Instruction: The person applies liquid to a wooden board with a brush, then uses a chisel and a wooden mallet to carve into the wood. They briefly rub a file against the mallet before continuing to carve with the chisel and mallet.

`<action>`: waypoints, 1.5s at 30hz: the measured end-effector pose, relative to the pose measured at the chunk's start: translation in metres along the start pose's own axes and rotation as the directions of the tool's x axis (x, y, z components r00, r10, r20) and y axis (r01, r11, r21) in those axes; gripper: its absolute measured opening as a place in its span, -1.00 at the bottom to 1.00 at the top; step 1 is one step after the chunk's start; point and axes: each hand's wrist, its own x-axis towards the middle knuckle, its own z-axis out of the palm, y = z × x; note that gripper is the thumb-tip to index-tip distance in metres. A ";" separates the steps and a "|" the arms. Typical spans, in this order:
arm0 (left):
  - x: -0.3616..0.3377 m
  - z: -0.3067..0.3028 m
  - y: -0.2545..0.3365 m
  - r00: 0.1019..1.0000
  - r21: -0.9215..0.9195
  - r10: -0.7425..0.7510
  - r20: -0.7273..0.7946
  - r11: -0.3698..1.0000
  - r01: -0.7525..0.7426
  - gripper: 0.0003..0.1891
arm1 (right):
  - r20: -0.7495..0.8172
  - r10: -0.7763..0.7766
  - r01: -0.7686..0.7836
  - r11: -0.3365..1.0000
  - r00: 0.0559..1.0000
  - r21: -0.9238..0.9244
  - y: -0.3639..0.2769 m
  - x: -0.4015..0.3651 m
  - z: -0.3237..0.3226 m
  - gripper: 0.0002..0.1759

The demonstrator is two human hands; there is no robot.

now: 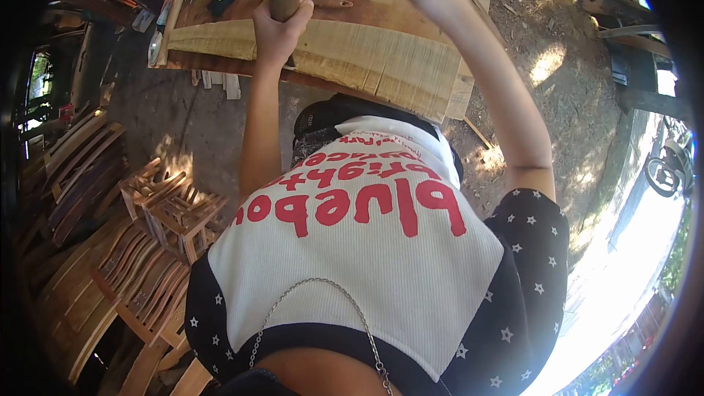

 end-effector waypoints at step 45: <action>-0.022 -0.008 0.010 0.989 -0.018 0.089 -0.116 0.996 -0.092 -0.87 | 0.382 -0.146 0.361 0.728 0.912 -0.582 0.015 -0.018 0.025 -0.51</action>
